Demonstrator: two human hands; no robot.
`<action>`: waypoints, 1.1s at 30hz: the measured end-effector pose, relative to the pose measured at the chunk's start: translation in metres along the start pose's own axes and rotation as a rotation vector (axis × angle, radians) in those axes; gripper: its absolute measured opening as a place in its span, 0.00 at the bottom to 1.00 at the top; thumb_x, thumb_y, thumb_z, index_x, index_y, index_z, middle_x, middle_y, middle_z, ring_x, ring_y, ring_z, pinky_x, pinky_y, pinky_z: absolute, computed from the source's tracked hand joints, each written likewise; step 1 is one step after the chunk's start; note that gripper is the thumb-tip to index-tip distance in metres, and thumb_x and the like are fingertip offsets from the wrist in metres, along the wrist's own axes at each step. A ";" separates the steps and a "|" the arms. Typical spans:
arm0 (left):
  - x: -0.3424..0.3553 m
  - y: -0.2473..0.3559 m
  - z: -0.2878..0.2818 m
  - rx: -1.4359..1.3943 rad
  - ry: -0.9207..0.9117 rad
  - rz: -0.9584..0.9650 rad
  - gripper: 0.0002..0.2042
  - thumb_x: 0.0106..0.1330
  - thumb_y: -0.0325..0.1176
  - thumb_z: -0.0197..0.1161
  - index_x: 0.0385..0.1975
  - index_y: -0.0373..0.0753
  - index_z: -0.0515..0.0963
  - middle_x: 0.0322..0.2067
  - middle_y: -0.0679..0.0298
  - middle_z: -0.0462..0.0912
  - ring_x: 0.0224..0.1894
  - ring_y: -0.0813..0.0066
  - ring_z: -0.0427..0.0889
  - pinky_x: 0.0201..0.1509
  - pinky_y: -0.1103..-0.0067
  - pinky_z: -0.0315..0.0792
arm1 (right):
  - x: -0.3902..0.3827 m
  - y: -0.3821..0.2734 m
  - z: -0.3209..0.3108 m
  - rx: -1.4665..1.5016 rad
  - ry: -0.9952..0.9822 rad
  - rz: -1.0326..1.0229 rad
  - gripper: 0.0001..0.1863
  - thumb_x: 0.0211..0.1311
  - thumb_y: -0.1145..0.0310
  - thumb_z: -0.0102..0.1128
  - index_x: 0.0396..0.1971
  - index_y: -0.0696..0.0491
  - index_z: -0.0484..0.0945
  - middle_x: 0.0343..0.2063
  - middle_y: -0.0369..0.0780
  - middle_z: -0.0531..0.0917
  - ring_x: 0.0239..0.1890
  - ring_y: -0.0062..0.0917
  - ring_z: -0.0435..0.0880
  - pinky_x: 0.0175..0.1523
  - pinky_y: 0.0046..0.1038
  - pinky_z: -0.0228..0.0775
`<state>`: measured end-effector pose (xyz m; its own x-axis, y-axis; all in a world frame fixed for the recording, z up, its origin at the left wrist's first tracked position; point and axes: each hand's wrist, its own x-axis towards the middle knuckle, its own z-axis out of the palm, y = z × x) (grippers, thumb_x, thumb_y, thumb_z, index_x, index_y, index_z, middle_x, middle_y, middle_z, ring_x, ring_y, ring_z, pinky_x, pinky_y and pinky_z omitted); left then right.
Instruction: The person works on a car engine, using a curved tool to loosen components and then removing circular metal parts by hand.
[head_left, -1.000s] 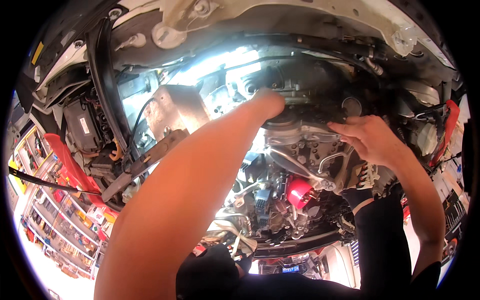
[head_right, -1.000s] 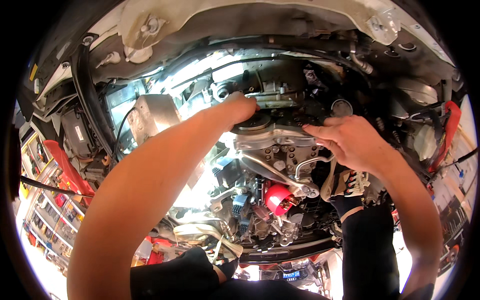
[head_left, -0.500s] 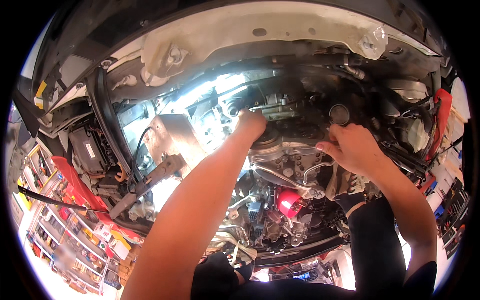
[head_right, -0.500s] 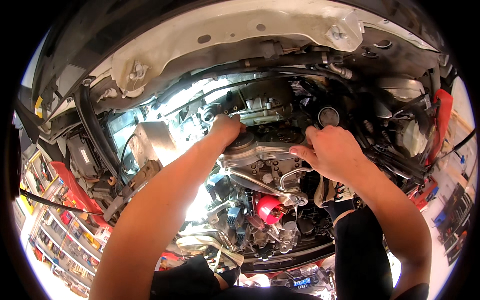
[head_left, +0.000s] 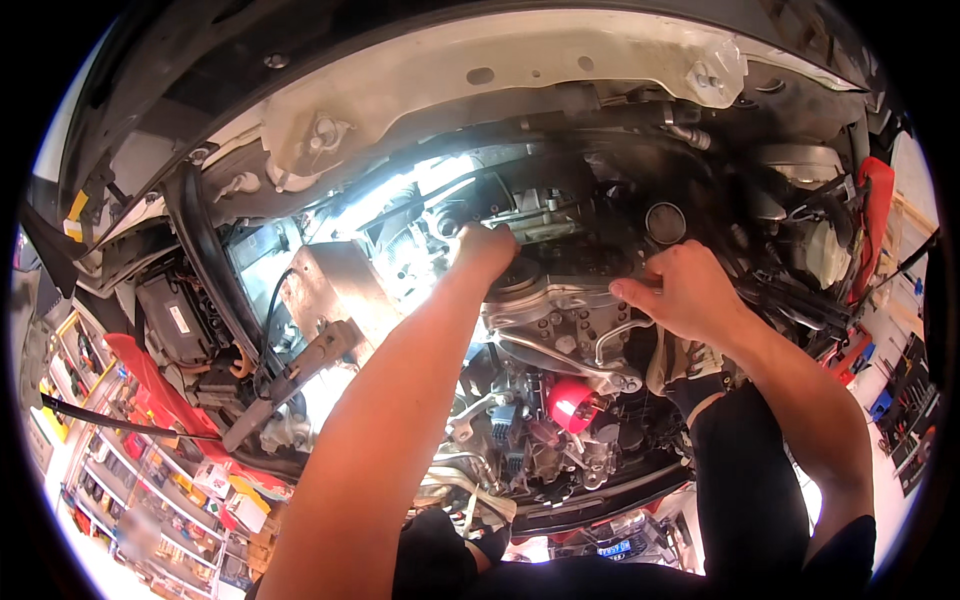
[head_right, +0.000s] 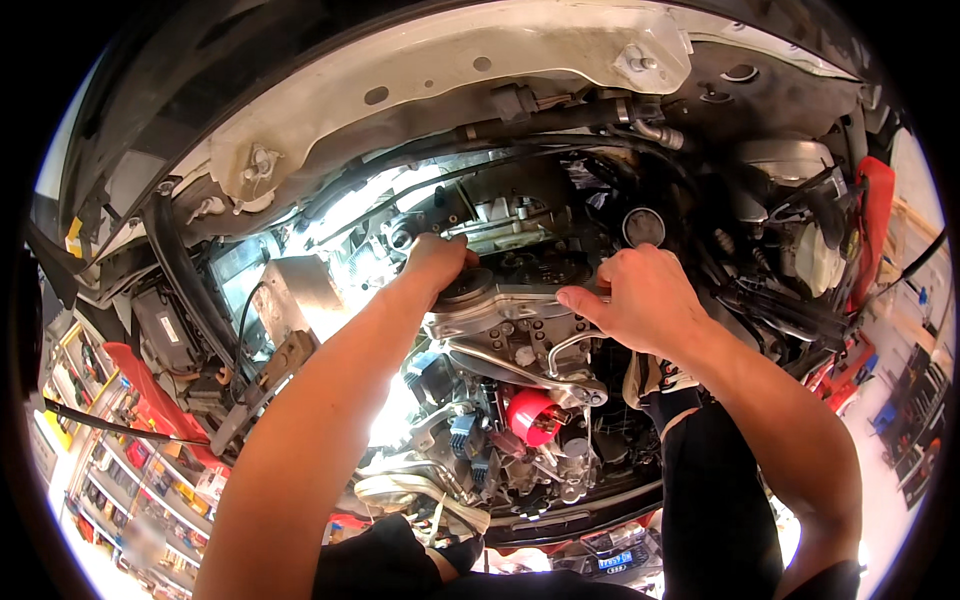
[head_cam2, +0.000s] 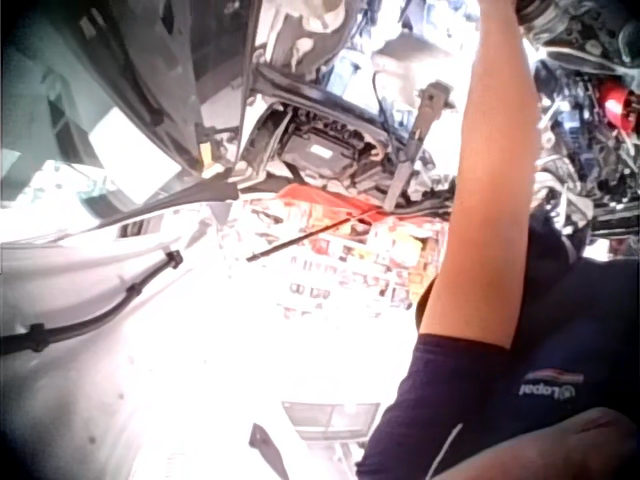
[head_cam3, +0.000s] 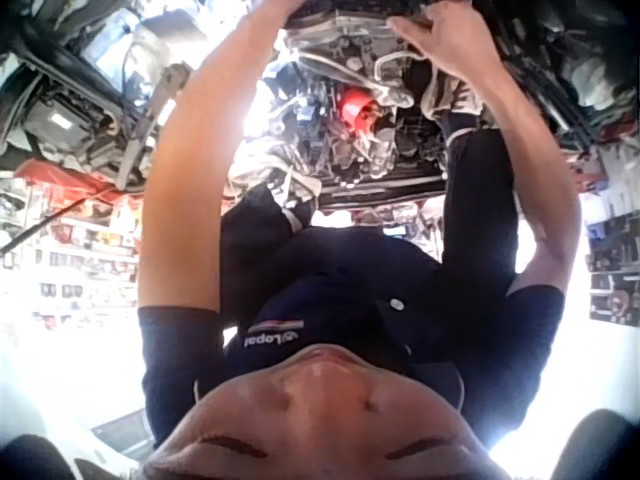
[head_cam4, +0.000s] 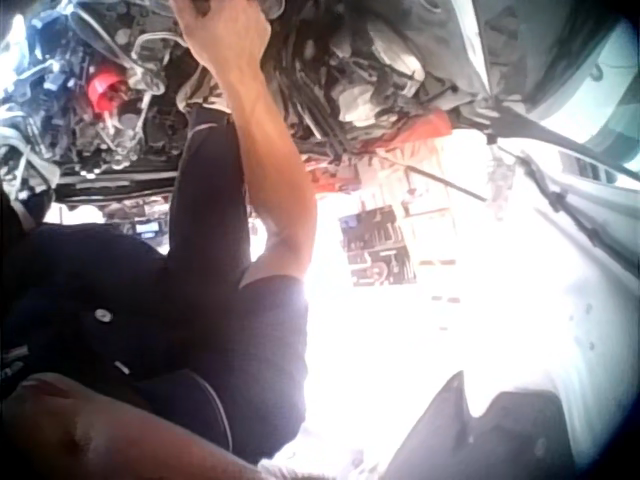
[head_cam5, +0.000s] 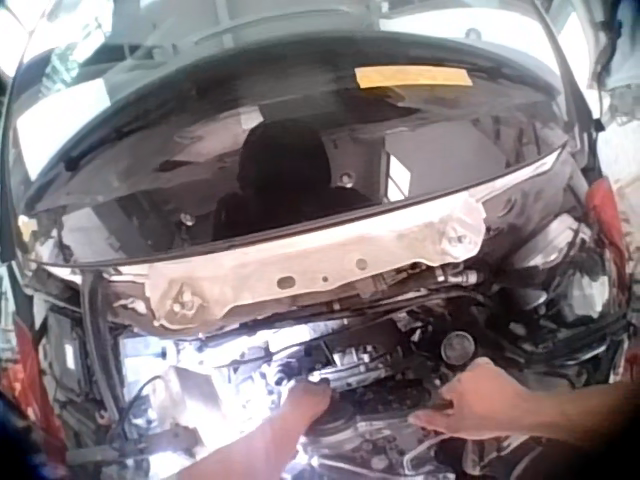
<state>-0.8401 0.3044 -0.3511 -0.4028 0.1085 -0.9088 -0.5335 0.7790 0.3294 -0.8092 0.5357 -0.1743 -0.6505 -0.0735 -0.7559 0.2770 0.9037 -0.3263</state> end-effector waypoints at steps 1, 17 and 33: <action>-0.001 -0.002 0.002 0.003 -0.006 -0.001 0.13 0.60 0.40 0.61 0.31 0.34 0.84 0.32 0.49 0.85 0.38 0.53 0.85 0.43 0.68 0.79 | -0.001 0.002 0.002 0.003 -0.003 0.005 0.29 0.55 0.46 0.65 0.13 0.60 0.80 0.10 0.47 0.75 0.18 0.43 0.77 0.30 0.39 0.70; -0.003 0.001 -0.008 0.069 -0.084 0.072 0.12 0.58 0.40 0.61 0.32 0.40 0.86 0.34 0.50 0.86 0.39 0.58 0.85 0.48 0.69 0.76 | -0.004 -0.002 0.002 -0.026 0.032 0.011 0.26 0.53 0.48 0.67 0.16 0.61 0.81 0.13 0.48 0.78 0.20 0.42 0.79 0.31 0.37 0.71; -0.007 0.003 -0.008 0.187 -0.109 0.082 0.12 0.62 0.43 0.60 0.37 0.44 0.84 0.35 0.53 0.86 0.42 0.56 0.85 0.49 0.68 0.77 | -0.005 0.001 0.006 -0.055 0.078 -0.040 0.30 0.54 0.43 0.64 0.12 0.59 0.79 0.12 0.46 0.77 0.20 0.43 0.79 0.30 0.38 0.72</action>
<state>-0.8451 0.3006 -0.3415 -0.3507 0.2340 -0.9068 -0.3514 0.8647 0.3590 -0.8013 0.5348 -0.1738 -0.7142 -0.0786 -0.6955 0.2117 0.9229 -0.3217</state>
